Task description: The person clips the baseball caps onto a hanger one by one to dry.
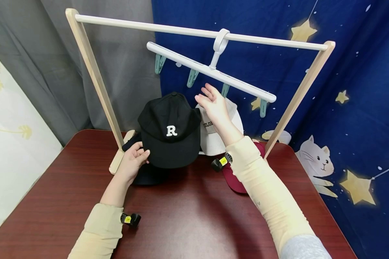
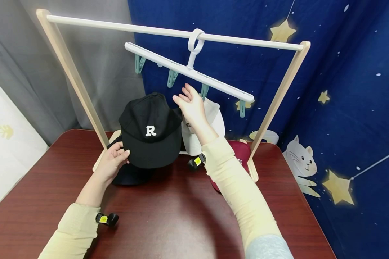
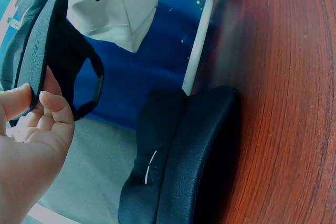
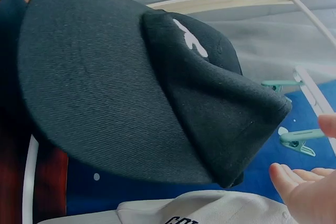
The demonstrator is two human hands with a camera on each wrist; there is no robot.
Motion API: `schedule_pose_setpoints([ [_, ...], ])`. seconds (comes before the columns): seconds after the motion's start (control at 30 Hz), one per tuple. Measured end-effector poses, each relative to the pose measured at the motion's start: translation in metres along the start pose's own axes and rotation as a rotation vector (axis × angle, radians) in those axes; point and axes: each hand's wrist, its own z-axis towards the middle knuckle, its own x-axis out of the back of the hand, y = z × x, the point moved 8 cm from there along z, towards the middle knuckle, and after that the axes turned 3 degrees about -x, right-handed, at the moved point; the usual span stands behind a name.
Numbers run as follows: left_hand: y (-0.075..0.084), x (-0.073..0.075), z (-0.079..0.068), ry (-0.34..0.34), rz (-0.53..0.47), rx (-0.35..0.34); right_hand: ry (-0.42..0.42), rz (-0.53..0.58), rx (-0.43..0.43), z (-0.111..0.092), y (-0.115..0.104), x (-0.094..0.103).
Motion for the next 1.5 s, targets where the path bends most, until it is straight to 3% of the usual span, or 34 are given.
schedule_pose_setpoints([
  [0.5,0.005,-0.003,-0.001,-0.009,0.004,0.005,-0.084,0.041,-0.064,0.014,-0.009,-0.010],
  [0.93,0.007,-0.001,-0.002,-0.005,0.003,0.005,-0.092,0.097,-0.096,0.028,-0.016,-0.017],
  [1.5,0.007,0.001,-0.004,-0.003,0.009,0.008,-0.069,0.098,-0.091,0.027,-0.019,-0.017],
])
